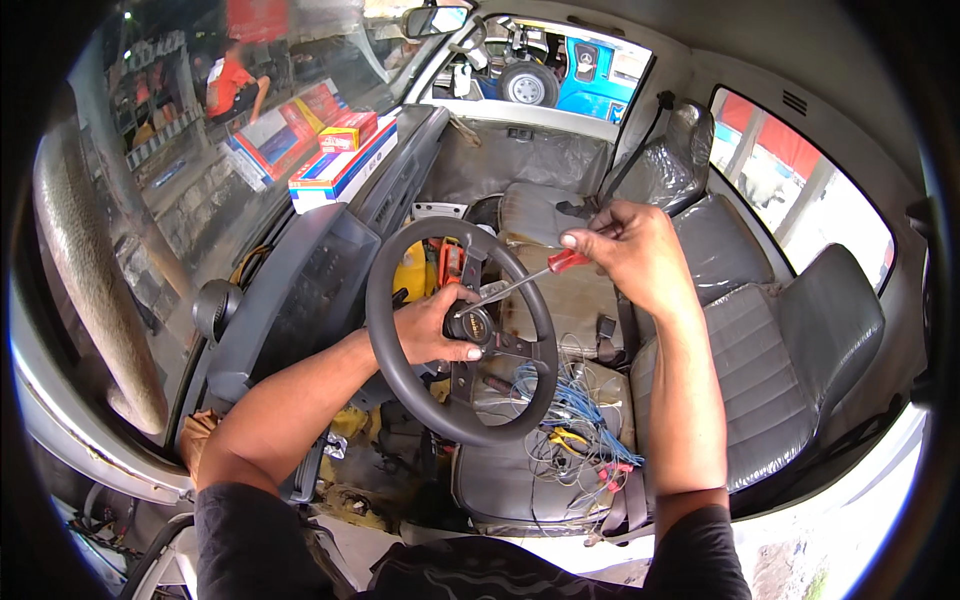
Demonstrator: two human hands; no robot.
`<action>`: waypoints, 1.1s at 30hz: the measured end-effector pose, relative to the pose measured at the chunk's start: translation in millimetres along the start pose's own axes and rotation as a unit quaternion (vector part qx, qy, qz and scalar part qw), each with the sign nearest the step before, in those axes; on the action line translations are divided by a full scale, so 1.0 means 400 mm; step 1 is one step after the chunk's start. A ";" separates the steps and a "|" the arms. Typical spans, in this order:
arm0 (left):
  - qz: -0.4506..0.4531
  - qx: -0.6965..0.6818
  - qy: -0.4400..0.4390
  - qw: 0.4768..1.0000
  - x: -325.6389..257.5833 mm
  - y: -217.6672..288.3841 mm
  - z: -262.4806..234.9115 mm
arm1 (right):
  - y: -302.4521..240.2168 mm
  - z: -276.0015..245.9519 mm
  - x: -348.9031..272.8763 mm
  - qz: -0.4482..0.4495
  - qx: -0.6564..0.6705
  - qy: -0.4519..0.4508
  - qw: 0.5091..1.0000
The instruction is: The person installs a MOMO steering wheel onto a vehicle's steering column. They align the wheel, insert and tighten the central nut with a screwdriver, and secure the wheel to the column.
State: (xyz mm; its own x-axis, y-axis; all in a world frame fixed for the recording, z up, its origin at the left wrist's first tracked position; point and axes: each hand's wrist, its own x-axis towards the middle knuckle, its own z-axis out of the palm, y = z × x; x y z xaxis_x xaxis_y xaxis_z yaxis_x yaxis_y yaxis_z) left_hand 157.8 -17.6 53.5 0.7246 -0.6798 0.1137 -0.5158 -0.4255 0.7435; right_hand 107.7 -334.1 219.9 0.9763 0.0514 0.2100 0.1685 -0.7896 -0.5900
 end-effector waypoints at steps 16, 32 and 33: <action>0.030 -0.037 0.023 0.999 0.021 -0.009 0.001 | -0.049 -0.063 0.067 -0.198 -0.069 -0.083 0.974; -0.001 -0.022 0.060 0.998 0.010 0.007 0.019 | -0.032 -0.067 0.011 -0.049 -0.063 -0.144 0.986; 0.003 -0.012 0.066 0.998 0.009 0.002 0.024 | -0.031 -0.067 0.010 -0.097 -0.012 -0.131 0.987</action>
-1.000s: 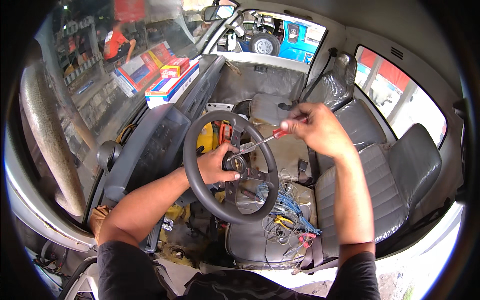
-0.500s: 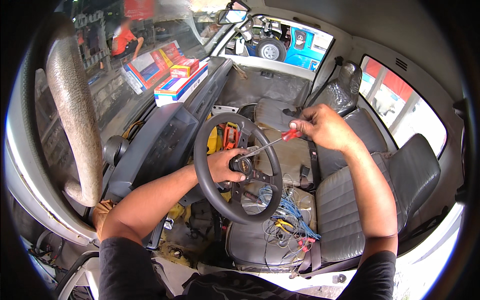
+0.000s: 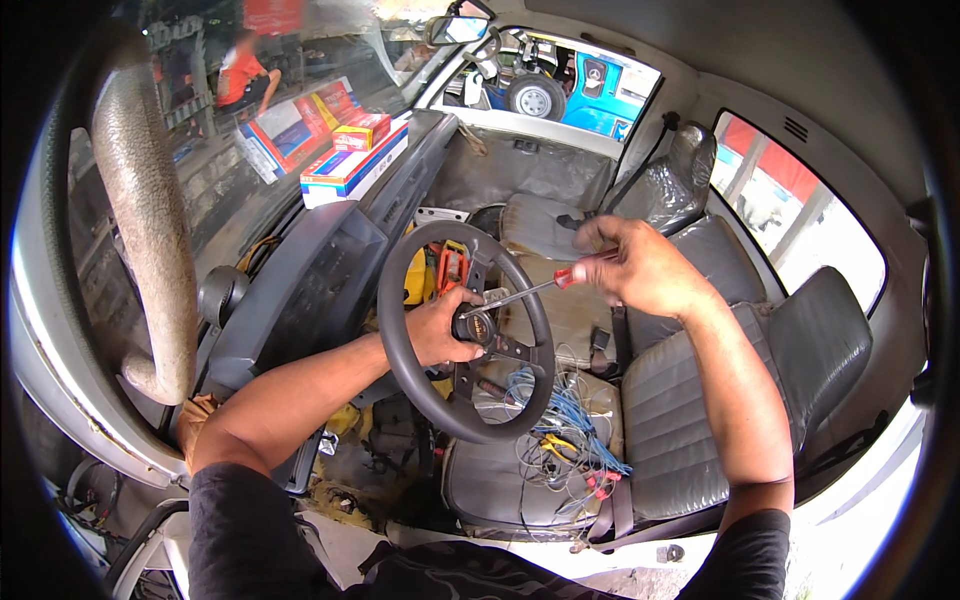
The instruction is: The person installs a MOMO steering wheel onto a vehicle's steering column. They align the wheel, insert and tighten the central nut with a screwdriver, and secure the wheel to the column.
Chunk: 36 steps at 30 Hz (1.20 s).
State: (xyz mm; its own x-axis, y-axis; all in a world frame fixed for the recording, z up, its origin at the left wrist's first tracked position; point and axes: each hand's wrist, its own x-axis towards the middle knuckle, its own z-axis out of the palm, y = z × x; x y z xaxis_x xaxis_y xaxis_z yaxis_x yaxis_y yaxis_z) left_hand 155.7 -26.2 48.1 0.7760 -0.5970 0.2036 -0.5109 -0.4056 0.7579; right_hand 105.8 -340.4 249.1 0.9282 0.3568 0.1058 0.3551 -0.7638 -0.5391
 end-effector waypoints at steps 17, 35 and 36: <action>-0.202 -0.244 0.258 0.913 -0.151 0.245 -0.103 | 0.058 0.023 0.040 -0.182 0.140 0.061 0.971; -0.176 -0.252 0.317 0.897 -0.114 0.218 -0.105 | 0.047 0.027 0.026 -0.009 -0.049 0.097 0.994; -0.172 -0.260 0.317 0.896 -0.109 0.215 -0.109 | 0.052 0.035 0.023 -0.037 -0.040 0.108 0.993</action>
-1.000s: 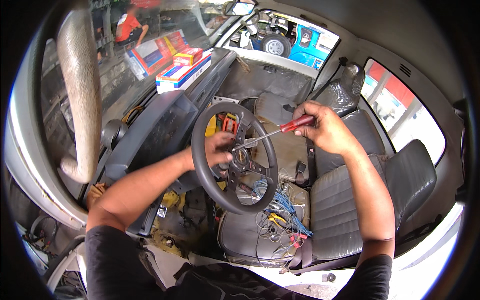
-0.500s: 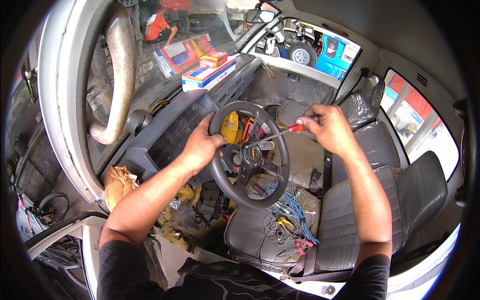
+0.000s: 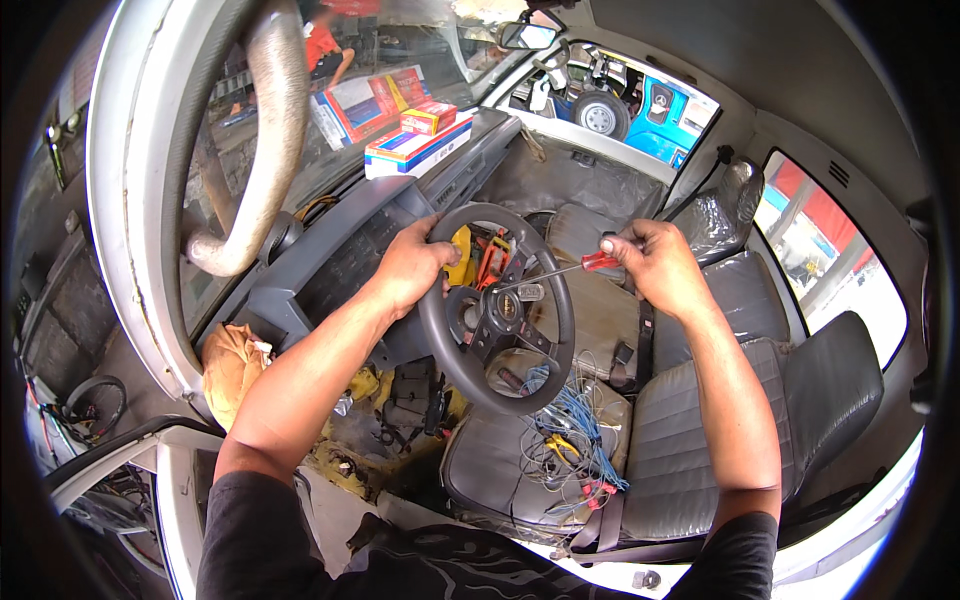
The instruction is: The person installs a MOMO steering wheel onto a vehicle's steering column. They align the wheel, insert and tighten the central nut with a screwdriver, and secure the wheel to the column.
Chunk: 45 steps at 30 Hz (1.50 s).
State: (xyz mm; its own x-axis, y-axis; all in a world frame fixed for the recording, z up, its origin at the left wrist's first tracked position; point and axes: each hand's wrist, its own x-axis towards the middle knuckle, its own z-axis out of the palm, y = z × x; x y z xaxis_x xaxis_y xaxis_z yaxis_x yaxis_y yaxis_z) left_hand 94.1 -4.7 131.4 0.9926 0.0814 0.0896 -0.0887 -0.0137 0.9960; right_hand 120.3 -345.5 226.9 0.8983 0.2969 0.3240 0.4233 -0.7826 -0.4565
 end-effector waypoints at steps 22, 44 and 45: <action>0.053 -0.089 0.042 0.994 -0.099 -0.063 0.033 | -0.012 -0.038 0.025 0.021 0.069 -0.104 0.992; 0.093 0.132 -0.296 0.941 0.089 -0.186 0.039 | 0.034 -0.015 0.018 -0.323 0.123 0.028 0.938; 0.076 0.128 -0.297 0.943 0.088 -0.185 0.034 | 0.044 -0.014 0.031 -0.356 0.108 0.009 0.928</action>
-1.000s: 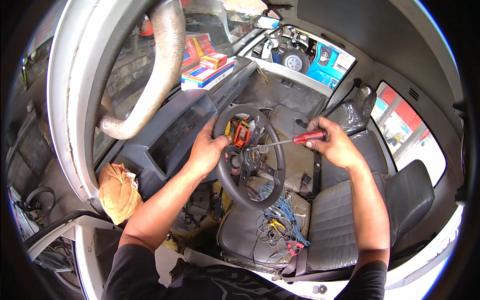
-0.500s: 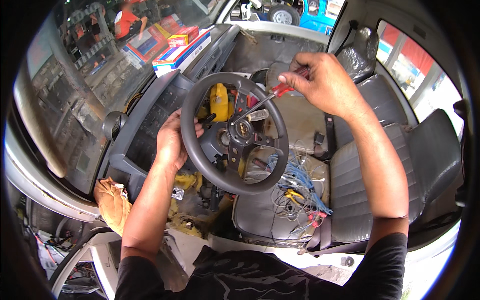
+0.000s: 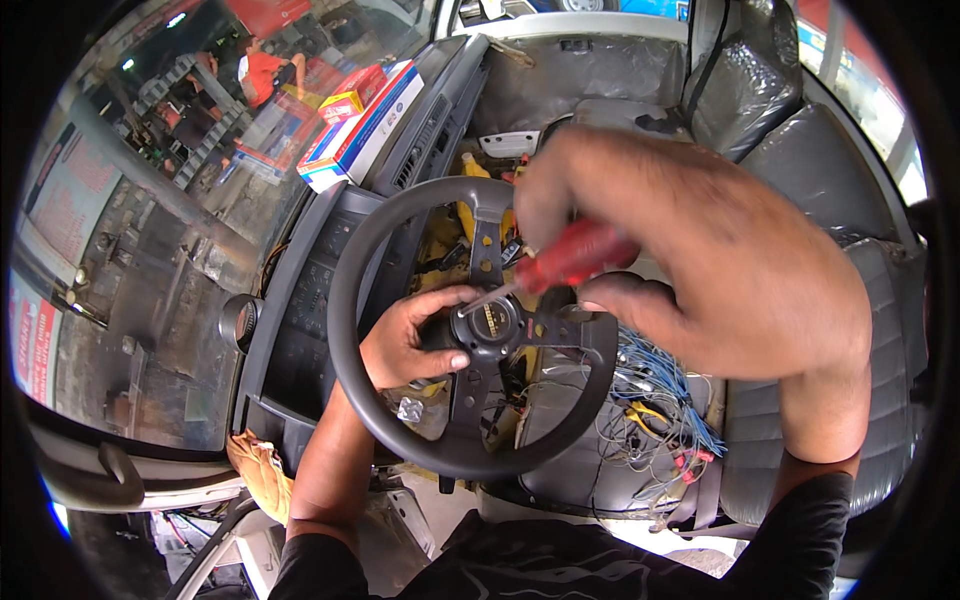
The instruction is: The person installs a MOMO steering wheel onto a vehicle's steering column. They align the wheel, insert and tighten the central nut with a screwdriver, and secure the wheel to the column.
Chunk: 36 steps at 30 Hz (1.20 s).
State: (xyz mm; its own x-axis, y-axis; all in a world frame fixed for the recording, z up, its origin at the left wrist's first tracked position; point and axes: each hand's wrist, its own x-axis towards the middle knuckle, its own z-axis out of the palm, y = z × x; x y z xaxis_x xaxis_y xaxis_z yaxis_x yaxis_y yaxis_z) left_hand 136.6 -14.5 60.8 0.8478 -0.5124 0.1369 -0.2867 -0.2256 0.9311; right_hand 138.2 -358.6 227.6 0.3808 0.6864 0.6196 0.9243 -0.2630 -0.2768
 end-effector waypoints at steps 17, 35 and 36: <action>-0.043 0.043 -0.008 0.998 0.016 -0.048 -0.037 | 0.190 0.096 -0.026 -0.049 0.156 0.104 0.981; -0.038 0.084 -0.056 0.994 0.056 0.033 0.012 | 0.198 0.037 -0.043 -0.045 0.124 0.070 0.989; -0.065 0.045 -0.054 0.995 0.055 0.030 0.012 | 0.208 0.043 -0.045 -0.064 0.119 0.077 0.988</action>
State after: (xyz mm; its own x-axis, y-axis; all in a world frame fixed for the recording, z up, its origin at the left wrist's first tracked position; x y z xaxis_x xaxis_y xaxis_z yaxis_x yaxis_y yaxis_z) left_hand 149.6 -32.5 73.4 0.8291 -0.5585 -0.0243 -0.2206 -0.3669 0.9037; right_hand 208.0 -381.2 180.9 0.2787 0.5870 0.7601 0.9393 -0.0018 -0.3431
